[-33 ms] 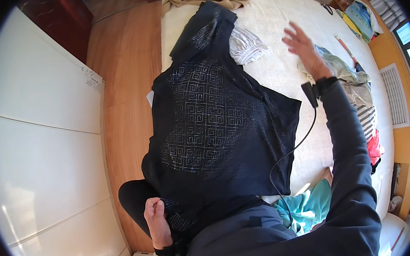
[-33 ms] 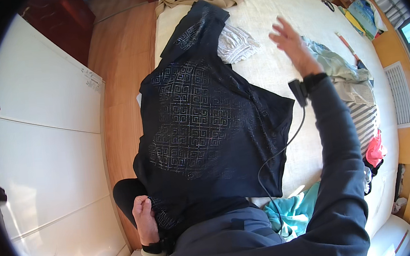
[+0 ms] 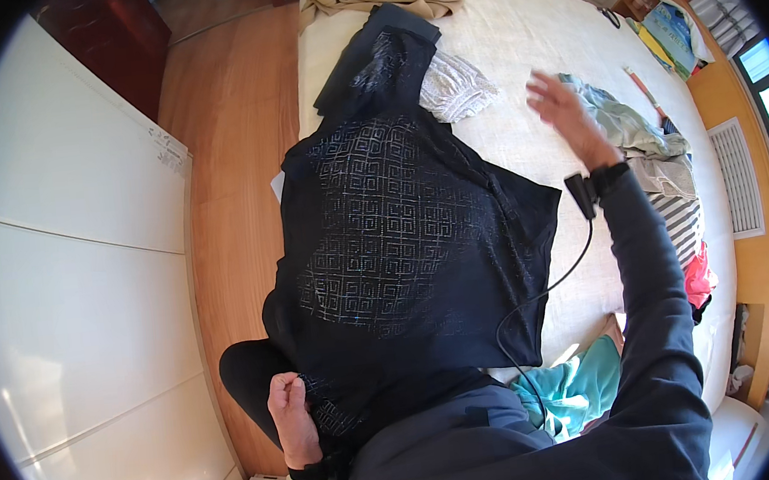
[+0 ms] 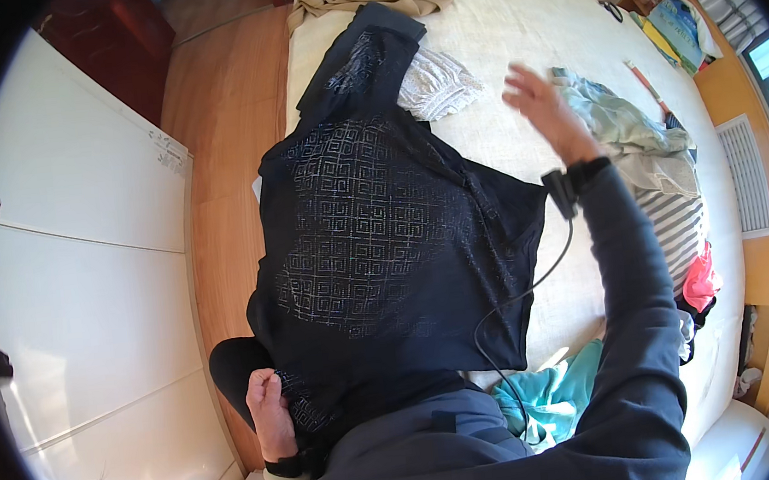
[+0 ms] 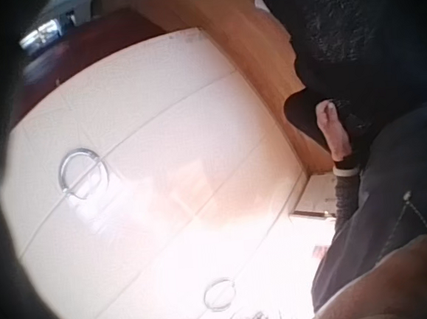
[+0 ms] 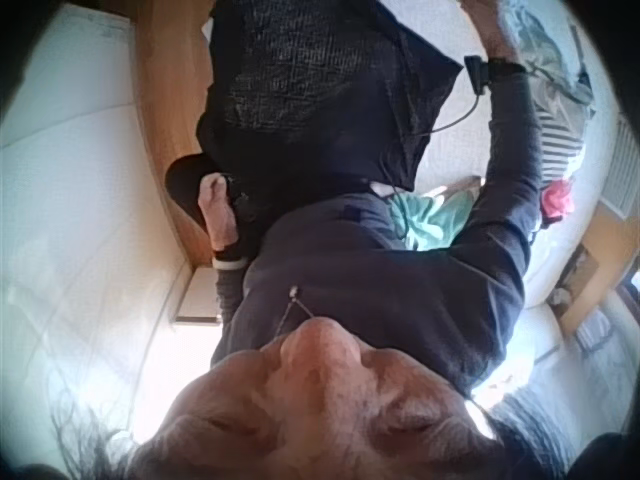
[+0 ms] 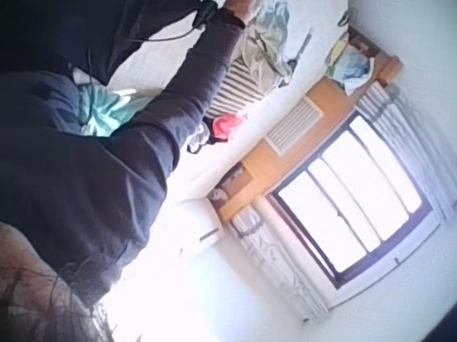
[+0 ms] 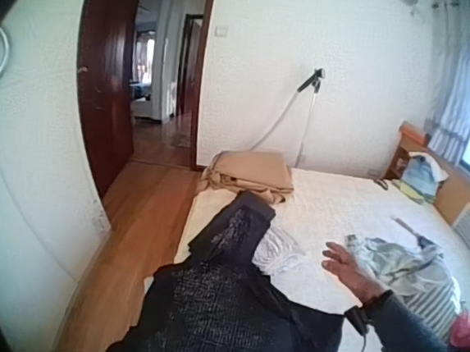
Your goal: The person folds several garments on a bed, including a black buttoned shirt, a gray sweatshirt, a black patterned top, and a white patterned shirt. Each item is smoothed, folded, and stacked on the bed.
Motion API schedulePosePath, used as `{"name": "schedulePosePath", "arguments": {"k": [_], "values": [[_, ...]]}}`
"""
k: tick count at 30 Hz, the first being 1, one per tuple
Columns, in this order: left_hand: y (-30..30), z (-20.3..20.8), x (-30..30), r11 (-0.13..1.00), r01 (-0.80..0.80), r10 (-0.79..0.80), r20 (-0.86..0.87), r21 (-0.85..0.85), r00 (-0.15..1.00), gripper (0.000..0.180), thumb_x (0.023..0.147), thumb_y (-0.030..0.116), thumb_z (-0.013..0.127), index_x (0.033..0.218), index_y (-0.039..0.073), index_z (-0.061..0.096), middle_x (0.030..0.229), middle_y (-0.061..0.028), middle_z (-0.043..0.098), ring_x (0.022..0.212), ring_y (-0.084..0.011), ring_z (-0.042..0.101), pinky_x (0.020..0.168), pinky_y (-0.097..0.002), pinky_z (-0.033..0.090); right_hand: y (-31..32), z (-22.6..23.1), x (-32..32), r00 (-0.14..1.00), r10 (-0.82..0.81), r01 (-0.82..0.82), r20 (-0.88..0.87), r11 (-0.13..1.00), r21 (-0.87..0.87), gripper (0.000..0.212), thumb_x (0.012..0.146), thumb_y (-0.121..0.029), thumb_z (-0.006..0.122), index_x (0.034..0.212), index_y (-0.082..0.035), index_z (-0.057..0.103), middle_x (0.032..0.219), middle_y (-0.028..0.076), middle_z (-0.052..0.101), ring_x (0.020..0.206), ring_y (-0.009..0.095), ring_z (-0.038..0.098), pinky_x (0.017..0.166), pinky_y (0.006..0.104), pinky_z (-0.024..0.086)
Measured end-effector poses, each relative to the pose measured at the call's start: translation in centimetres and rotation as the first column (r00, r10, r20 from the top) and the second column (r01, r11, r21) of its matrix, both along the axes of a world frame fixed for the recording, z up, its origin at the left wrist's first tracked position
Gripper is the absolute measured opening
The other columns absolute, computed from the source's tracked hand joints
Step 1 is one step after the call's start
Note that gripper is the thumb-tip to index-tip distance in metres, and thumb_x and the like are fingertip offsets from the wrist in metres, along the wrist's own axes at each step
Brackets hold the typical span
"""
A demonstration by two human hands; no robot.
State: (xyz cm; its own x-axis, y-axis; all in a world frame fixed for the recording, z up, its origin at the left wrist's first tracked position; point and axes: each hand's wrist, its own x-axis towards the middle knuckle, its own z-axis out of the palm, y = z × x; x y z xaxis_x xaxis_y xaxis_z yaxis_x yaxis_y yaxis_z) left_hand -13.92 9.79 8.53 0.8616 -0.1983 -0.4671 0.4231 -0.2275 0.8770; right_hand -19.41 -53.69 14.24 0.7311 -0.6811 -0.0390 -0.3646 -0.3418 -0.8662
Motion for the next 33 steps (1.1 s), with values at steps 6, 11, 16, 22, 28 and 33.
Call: {"name": "schedulePosePath", "arguments": {"k": [6, 11, 16, 22, 28, 33], "values": [[0.4, -0.2, 0.2, 1.0, 0.02, -0.02, 0.022, -0.001, 1.0, 0.009, 0.109, 0.01, 0.057, 0.105, 0.007, 0.065, 0.087, 0.0076, 0.053, 0.073, -0.0021, 0.041, 0.063, -0.0208, 0.033, 8.5, -10.1, -12.3, 0.91, -0.065, 0.03, -0.408, 0.995, -0.092, 0.032, 0.096, -0.028, 0.077, 0.102, 0.003, 0.072, 0.088, 0.012, 0.075, 0.085, 0.023, 0.073, 0.077, 0.0393, 0.057], [0.2, -0.6, -0.2, 0.999, -0.035, 0.035, 0.008, 0.008, 0.999, 0.007, 0.108, 0.01, 0.059, 0.104, 0.007, 0.065, 0.087, 0.0079, 0.052, 0.073, -0.0023, 0.041, 0.063, -0.0207, 0.033, 11.8, -10.1, -15.2, 0.806, -0.415, 0.479, -0.421, 0.876, 0.054, 0.037, 0.102, -0.033, 0.068, 0.092, 0.002, 0.069, 0.074, 0.011, 0.07, 0.061, 0.019, 0.065, 0.056, 0.0365, 0.051], [0.4, -1.4, -0.3, 0.999, -0.038, 0.038, -0.014, 0.008, 0.999, 0.007, 0.107, 0.011, 0.061, 0.103, 0.008, 0.066, 0.086, 0.0084, 0.051, 0.071, -0.0017, 0.041, 0.061, -0.0198, 0.032, 13.1, -10.6, -15.6, 0.845, -0.423, 0.524, -0.327, 0.775, 0.354, 0.029, 0.101, -0.031, 0.071, 0.091, -0.004, 0.069, 0.079, 0.005, 0.068, 0.058, 0.013, 0.06, 0.053, 0.0307, 0.046], [0.6, -1.9, 0.0, 0.998, -0.043, 0.042, -0.01, -0.045, 0.999, 0.006, 0.107, 0.011, 0.063, 0.102, 0.009, 0.067, 0.083, 0.0089, 0.05, 0.069, -0.0013, 0.041, 0.06, -0.0195, 0.032, 10.2, -11.8, -15.2, 0.848, -0.454, 0.53, -0.274, 0.737, 0.419, 0.018, 0.099, -0.024, 0.073, 0.09, -0.009, 0.07, 0.075, 0.001, 0.066, 0.058, 0.009, 0.059, 0.049, 0.0282, 0.044], [0.3, -1.7, 0.0, 0.999, -0.038, 0.039, -0.033, 0.04, 0.999, 0.006, 0.106, 0.01, 0.063, 0.103, 0.008, 0.067, 0.082, 0.0091, 0.05, 0.068, -0.0014, 0.041, 0.06, -0.0195, 0.031, 0.5, -9.9, -14.7, 0.764, -0.643, 0.57, 0.059, 0.714, 0.406, 0.022, 0.103, -0.028, 0.06, 0.106, -0.007, 0.065, 0.089, 0.004, 0.067, 0.074, 0.018, 0.068, 0.068, 0.0336, 0.057], [0.4, -1.8, 0.1, 0.999, -0.041, 0.041, -0.033, 0.014, 0.999, 0.006, 0.106, 0.01, 0.063, 0.103, 0.009, 0.067, 0.082, 0.0095, 0.05, 0.067, -0.0012, 0.041, 0.059, -0.019, 0.03, -7.7, -11.2, -11.6, 0.764, -0.642, 0.602, 0.058, 0.742, 0.294, 0.018, 0.104, -0.023, 0.059, 0.099, -0.007, 0.067, 0.082, 0.003, 0.064, 0.071, 0.019, 0.07, 0.063, 0.038, 0.059]]}}
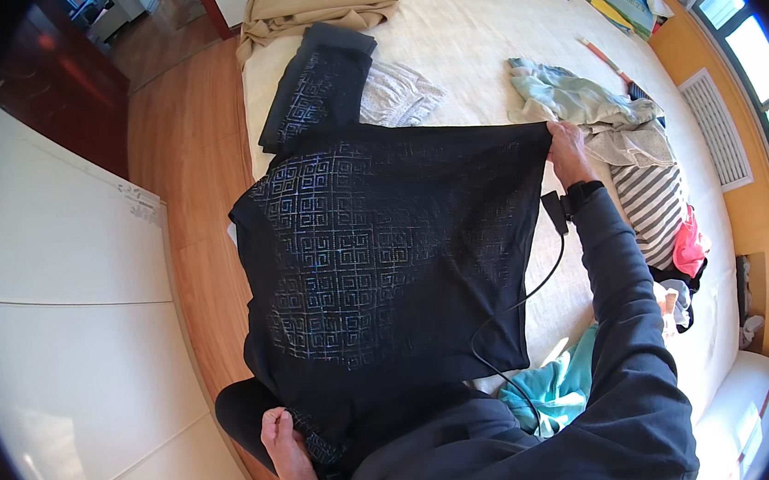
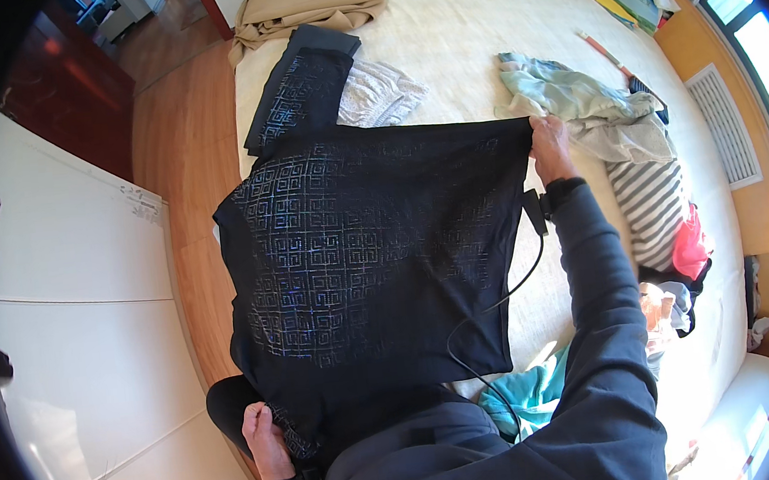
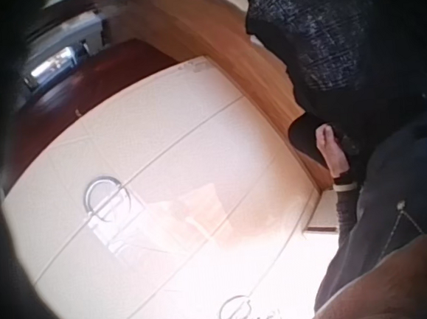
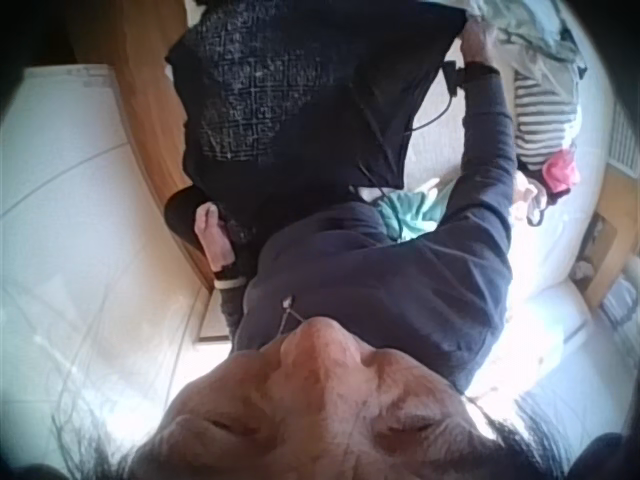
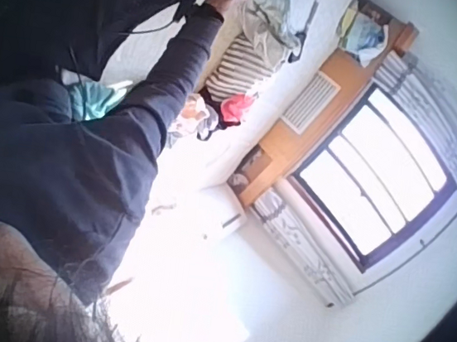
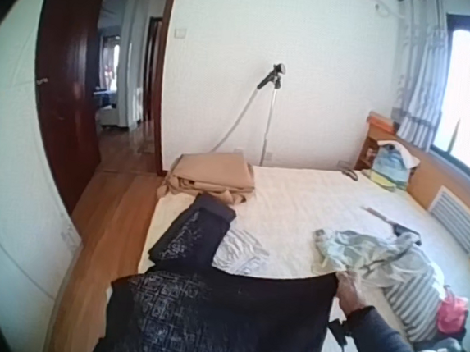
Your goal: The person folds several garments on a bed, including a black buttoned shirt, a gray sweatshirt, a black patterned top, and a white patterned shirt. Each item is smoothed, folded, and stacked on the bed.
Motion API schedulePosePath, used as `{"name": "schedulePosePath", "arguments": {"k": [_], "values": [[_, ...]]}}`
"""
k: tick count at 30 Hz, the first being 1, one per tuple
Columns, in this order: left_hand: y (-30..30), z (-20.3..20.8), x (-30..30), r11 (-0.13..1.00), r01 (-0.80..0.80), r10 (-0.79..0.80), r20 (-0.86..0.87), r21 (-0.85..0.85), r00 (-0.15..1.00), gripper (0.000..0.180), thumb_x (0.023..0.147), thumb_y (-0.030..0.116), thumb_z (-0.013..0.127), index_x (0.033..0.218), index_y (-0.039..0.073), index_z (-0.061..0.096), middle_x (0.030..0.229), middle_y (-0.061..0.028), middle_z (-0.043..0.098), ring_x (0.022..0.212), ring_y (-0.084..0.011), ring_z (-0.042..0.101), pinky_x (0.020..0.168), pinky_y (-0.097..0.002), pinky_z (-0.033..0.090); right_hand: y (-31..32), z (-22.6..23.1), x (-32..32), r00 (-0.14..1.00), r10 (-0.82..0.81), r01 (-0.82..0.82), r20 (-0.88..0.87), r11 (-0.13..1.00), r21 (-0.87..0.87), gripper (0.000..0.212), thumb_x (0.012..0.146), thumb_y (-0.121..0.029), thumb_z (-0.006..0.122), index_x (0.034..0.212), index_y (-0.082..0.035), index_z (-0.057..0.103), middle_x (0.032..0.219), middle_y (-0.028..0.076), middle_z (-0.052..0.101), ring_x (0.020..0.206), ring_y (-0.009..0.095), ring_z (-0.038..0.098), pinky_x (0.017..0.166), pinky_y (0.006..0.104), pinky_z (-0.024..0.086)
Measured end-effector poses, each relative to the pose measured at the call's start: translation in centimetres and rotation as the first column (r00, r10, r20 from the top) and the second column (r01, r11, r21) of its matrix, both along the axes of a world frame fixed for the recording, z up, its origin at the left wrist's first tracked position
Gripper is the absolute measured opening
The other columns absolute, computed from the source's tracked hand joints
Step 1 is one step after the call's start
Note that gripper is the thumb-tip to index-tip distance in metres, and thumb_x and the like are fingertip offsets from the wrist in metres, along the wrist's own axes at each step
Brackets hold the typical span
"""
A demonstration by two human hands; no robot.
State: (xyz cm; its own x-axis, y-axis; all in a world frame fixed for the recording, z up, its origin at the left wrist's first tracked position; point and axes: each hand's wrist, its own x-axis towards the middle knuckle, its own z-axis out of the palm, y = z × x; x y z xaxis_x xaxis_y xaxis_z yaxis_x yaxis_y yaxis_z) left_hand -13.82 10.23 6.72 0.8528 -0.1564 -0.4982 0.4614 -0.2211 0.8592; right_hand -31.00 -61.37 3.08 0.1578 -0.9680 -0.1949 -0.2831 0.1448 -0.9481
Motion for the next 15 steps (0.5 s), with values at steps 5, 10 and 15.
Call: {"name": "schedulePosePath", "arguments": {"k": [5, 10, 15], "values": [[0.1, -0.2, 0.1, 1.0, 0.005, -0.005, -0.015, 0.026, 1.0, 0.006, 0.106, 0.009, 0.063, 0.103, 0.009, 0.067, 0.082, 0.0097, 0.051, 0.065, -0.001, 0.04, 0.057, -0.0189, 0.03, -1.3, -3.4, 1.0, 0.995, 0.06, -0.052, -0.076, 0.993, 0.104, 0.015, 0.101, -0.02, 0.064, 0.096, -0.006, 0.067, 0.083, 0.005, 0.067, 0.071, 0.02, 0.069, 0.061, 0.0398, 0.058], [-0.3, 0.8, 0.1, 1.0, 0.012, -0.011, -0.043, 0.018, 0.999, 0.006, 0.106, 0.01, 0.064, 0.109, 0.007, 0.068, 0.083, 0.0096, 0.051, 0.066, -0.0008, 0.04, 0.058, -0.0184, 0.03, 3.0, -3.8, 0.2, 0.984, 0.165, -0.179, 0.071, 0.943, 0.282, 0.038, 0.098, -0.027, 0.074, 0.122, 0.001, 0.063, 0.105, 0.01, 0.071, 0.087, 0.022, 0.07, 0.076, 0.0403, 0.057], [-0.7, 1.2, 0.3, 0.998, 0.049, -0.048, -0.036, 0.027, 0.998, 0.02, 0.104, 0.01, 0.068, 0.121, 0.002, 0.068, 0.092, 0.0061, 0.059, 0.078, -0.0023, 0.05, 0.07, -0.0183, 0.039, 7.0, -4.3, -0.8, 0.93, 0.189, -0.214, -0.314, 0.976, -0.045, 0.056, 0.089, -0.016, 0.082, 0.135, 0.006, 0.06, 0.113, 0.015, 0.074, 0.098, 0.03, 0.072, 0.085, 0.0422, 0.058]]}}
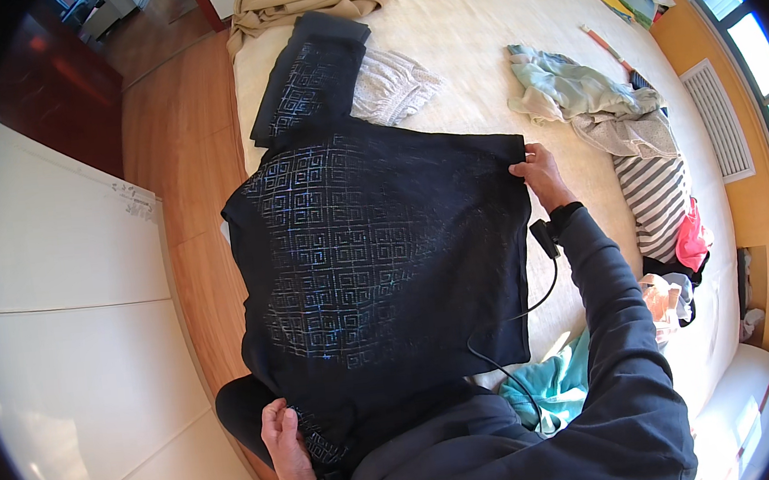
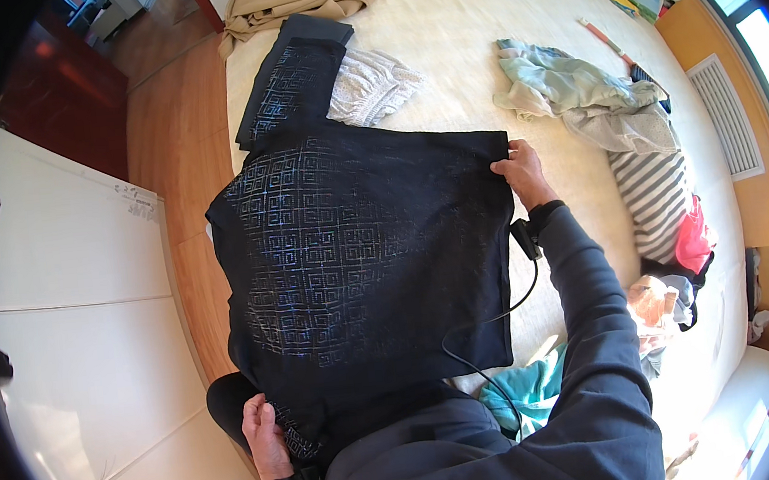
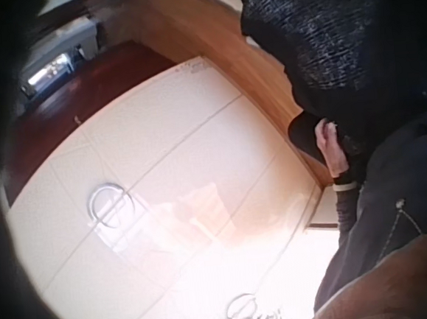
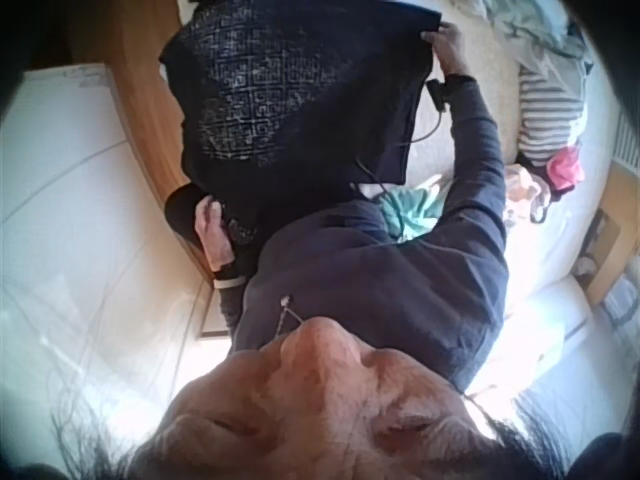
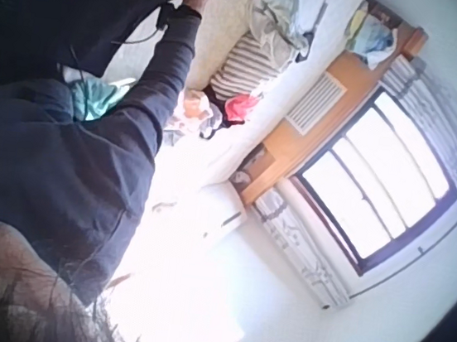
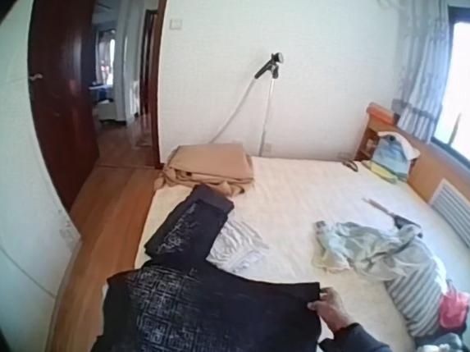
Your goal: The person folds several garments on a bed, including a black buttoned shirt, a gray sweatshirt, a black patterned top, and a white patterned shirt. Each item is smoothed, folded, and stacked on the bed.
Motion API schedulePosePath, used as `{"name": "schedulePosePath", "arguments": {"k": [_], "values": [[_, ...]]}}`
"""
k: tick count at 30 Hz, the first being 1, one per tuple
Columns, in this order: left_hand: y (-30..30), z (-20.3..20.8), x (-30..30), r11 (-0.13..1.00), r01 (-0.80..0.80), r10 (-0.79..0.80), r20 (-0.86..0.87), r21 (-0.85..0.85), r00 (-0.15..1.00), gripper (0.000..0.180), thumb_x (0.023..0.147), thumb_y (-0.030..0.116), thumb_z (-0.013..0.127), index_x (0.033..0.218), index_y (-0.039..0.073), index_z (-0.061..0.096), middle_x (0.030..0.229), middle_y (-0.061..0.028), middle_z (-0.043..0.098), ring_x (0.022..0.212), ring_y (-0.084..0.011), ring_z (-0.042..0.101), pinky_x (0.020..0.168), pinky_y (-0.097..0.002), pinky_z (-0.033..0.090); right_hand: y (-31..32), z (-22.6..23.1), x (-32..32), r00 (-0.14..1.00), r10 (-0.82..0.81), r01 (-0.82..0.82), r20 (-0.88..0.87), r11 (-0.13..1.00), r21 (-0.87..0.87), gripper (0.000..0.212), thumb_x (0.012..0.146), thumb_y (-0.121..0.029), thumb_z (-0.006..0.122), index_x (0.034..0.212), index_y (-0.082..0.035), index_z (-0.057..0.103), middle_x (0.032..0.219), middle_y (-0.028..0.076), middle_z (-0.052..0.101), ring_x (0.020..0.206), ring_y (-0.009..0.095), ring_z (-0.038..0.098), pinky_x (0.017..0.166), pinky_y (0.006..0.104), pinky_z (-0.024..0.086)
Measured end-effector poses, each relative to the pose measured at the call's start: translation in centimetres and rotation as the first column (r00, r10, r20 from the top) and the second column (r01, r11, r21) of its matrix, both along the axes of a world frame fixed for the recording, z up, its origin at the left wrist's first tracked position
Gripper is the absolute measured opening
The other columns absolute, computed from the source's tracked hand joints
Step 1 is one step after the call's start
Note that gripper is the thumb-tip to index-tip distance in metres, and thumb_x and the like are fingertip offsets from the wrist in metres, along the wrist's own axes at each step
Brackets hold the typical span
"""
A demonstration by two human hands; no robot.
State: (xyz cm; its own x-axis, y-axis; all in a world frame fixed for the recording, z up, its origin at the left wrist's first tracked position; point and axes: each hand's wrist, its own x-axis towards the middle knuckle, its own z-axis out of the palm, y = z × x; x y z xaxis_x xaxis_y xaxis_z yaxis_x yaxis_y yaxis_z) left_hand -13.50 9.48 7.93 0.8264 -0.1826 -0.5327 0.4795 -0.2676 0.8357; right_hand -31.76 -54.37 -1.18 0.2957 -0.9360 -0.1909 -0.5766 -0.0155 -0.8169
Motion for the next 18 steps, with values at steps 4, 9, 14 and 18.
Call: {"name": "schedulePosePath", "arguments": {"k": [4, 9, 14, 18], "values": [[-0.1, -0.3, 0.1, 0.991, 0.075, -0.073, 0.026, -0.111, 0.997, 0.023, 0.102, 0.01, 0.069, 0.122, -0.001, 0.066, 0.098, 0.0028, 0.063, 0.089, -0.0049, 0.056, 0.083, -0.0206, 0.044, -0.1, -0.8, -1.2, 0.974, -0.141, 0.099, -0.177, 0.968, -0.231, 0.055, 0.088, -0.009, 0.079, 0.137, 0.003, 0.06, 0.109, 0.019, 0.076, 0.101, 0.033, 0.074, 0.089, 0.0418, 0.059], [0.4, -0.3, -0.4, 0.992, 0.073, -0.071, 0.026, -0.106, 0.997, 0.015, 0.102, 0.008, 0.068, 0.115, 0.0, 0.067, 0.096, 0.0036, 0.062, 0.089, -0.0046, 0.055, 0.083, -0.0209, 0.044, 6.2, 0.1, -1.8, 0.962, -0.111, -0.046, -0.248, 0.832, -0.553, 0.062, 0.096, -0.014, 0.073, 0.152, 0.0, 0.05, 0.148, 0.025, 0.059, 0.137, 0.044, 0.055, 0.114, 0.0484, 0.046], [0.6, -0.7, -0.1, 0.991, 0.131, -0.129, 0.073, -0.035, 0.989, 0.006, 0.105, 0.009, 0.066, 0.106, 0.003, 0.066, 0.091, 0.0061, 0.057, 0.084, -0.0033, 0.05, 0.077, -0.0209, 0.04, 20.7, 2.1, -4.6, 0.778, 0.354, -0.584, -0.518, 0.711, -0.392, 0.077, 0.101, -0.023, 0.07, 0.167, -0.006, 0.034, 0.174, 0.022, 0.029, 0.161, 0.045, 0.025, 0.127, 0.059, 0.027], [0.9, -0.4, -0.3, 1.0, -0.024, 0.024, 0.012, 0.01, 1.0, 0.008, 0.107, 0.011, 0.063, 0.106, 0.005, 0.066, 0.09, 0.0063, 0.056, 0.082, -0.0024, 0.05, 0.074, -0.0199, 0.04, 25.7, 1.8, -9.2, 0.699, 0.366, -0.498, -0.614, 0.866, -0.05, 0.074, 0.107, -0.029, 0.06, 0.171, -0.011, 0.03, 0.179, 0.018, 0.021, 0.166, 0.042, 0.014, 0.129, 0.0606, 0.018]]}}
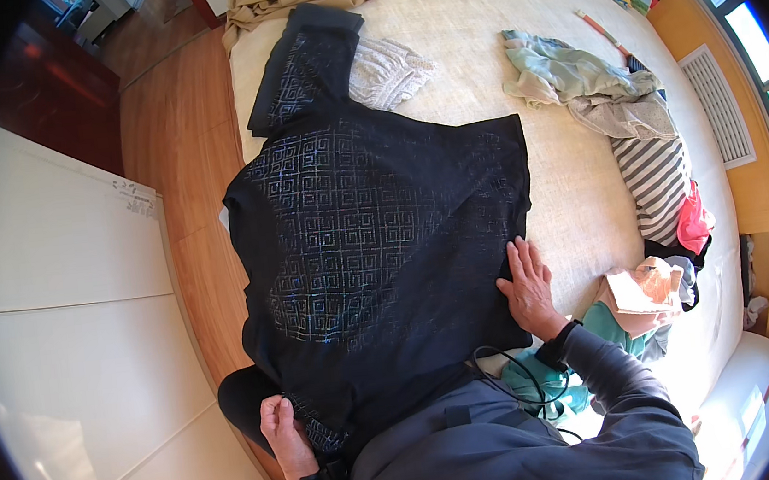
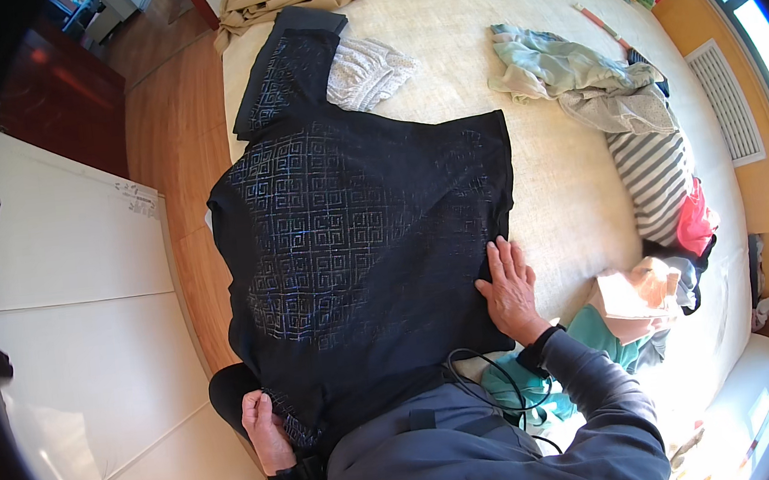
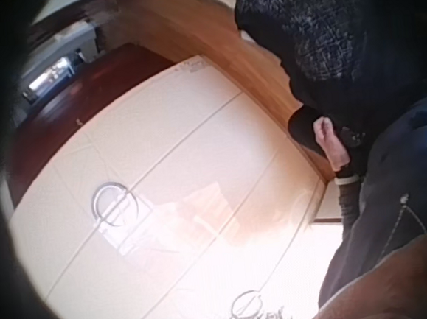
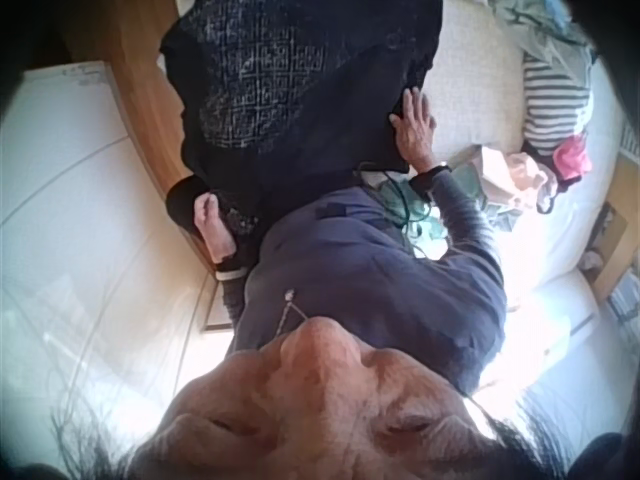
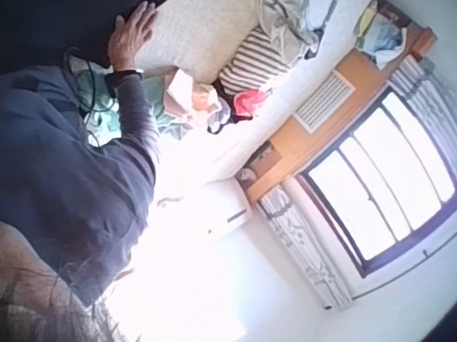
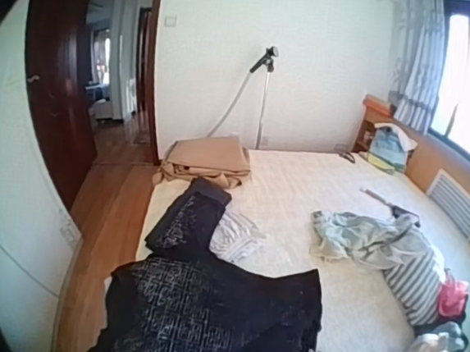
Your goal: The person folds several garments on a bed, including a black buttoned shirt, a gray sweatshirt, a black patterned top, and a white patterned shirt. Each item is smoothed, folded, and stacked on the bed.
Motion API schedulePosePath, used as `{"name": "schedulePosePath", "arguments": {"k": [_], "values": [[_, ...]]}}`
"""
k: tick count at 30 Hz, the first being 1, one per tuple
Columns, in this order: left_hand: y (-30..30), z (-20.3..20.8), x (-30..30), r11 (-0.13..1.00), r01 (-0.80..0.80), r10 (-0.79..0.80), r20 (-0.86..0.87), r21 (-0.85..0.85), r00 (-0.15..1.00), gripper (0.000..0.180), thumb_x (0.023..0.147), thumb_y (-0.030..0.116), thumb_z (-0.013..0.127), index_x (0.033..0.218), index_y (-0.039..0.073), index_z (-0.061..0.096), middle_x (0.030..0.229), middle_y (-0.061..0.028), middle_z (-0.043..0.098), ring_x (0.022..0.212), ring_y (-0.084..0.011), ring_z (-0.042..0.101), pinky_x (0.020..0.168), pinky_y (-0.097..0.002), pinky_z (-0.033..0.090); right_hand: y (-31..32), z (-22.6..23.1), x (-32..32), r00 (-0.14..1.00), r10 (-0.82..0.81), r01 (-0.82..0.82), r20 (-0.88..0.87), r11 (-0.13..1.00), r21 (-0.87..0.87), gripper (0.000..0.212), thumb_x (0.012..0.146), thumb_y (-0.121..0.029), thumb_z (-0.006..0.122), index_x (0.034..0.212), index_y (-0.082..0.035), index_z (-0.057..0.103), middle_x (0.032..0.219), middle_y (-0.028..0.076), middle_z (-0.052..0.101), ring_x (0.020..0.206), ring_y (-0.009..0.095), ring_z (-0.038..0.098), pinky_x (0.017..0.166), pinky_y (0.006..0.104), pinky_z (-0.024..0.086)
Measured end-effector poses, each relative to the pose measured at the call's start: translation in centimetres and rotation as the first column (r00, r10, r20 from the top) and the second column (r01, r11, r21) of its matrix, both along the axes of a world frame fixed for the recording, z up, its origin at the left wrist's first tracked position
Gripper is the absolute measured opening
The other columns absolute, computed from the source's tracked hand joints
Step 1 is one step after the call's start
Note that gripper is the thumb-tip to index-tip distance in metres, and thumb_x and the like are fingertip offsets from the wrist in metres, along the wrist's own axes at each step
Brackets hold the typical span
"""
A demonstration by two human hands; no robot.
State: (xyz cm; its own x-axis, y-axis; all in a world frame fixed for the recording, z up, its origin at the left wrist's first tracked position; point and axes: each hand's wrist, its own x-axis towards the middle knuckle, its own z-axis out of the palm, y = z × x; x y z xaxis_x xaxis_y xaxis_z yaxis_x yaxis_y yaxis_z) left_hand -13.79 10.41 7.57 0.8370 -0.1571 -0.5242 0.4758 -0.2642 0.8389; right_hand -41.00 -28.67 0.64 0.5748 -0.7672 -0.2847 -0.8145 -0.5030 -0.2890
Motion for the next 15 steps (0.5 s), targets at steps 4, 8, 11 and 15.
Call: {"name": "schedulePosePath", "arguments": {"k": [4, 8, 11, 15], "values": [[-0.4, 0.7, -0.4, 0.992, -0.053, 0.054, 0.005, -0.113, 0.999, 0.011, 0.109, 0.013, 0.061, 0.11, 0.004, 0.067, 0.092, 0.0055, 0.061, 0.082, -0.0028, 0.055, 0.075, -0.02, 0.045, 0.4, 0.5, -4.3, 0.998, -0.02, 0.02, -0.057, 1.0, -0.004, 0.074, 0.104, -0.027, 0.063, 0.169, -0.008, 0.031, 0.177, 0.019, 0.025, 0.164, 0.043, 0.019, 0.126, 0.0607, 0.024], [-1.0, 1.3, -0.8, 0.974, -0.009, 0.006, -0.014, -0.225, 1.0, 0.019, 0.108, 0.014, 0.061, 0.12, -0.001, 0.068, 0.099, 0.0022, 0.069, 0.089, -0.0069, 0.064, 0.085, -0.0225, 0.051, 0.7, 1.2, -4.8, 0.979, -0.198, 0.191, 0.049, 0.974, 0.124, 0.06, 0.1, -0.025, 0.068, 0.152, -0.004, 0.047, 0.163, 0.022, 0.045, 0.151, 0.046, 0.038, 0.114, 0.0546, 0.041], [-0.7, 1.8, -0.8, 0.945, 0.091, -0.122, -0.083, -0.313, 0.989, 0.026, 0.107, 0.012, 0.064, 0.126, -0.005, 0.069, 0.107, -0.0018, 0.075, 0.095, -0.0105, 0.068, 0.092, -0.0254, 0.053, 1.0, 1.3, -4.2, 0.948, -0.302, 0.28, 0.104, 0.942, 0.183, 0.036, 0.097, -0.023, 0.068, 0.125, -0.002, 0.059, 0.125, 0.026, 0.068, 0.12, 0.048, 0.063, 0.096, 0.0539, 0.051], [0.6, 2.0, -0.8, 0.936, 0.154, -0.185, -0.071, -0.316, 0.98, 0.027, 0.103, 0.009, 0.069, 0.125, -0.006, 0.073, 0.115, -0.0055, 0.078, 0.098, -0.0131, 0.07, 0.095, -0.0275, 0.053, 0.9, 0.4, -4.8, 0.958, -0.272, 0.254, 0.09, 0.953, 0.165, 0.024, 0.096, -0.019, 0.065, 0.113, -0.003, 0.062, 0.103, 0.029, 0.072, 0.101, 0.052, 0.068, 0.086, 0.06, 0.052]]}}
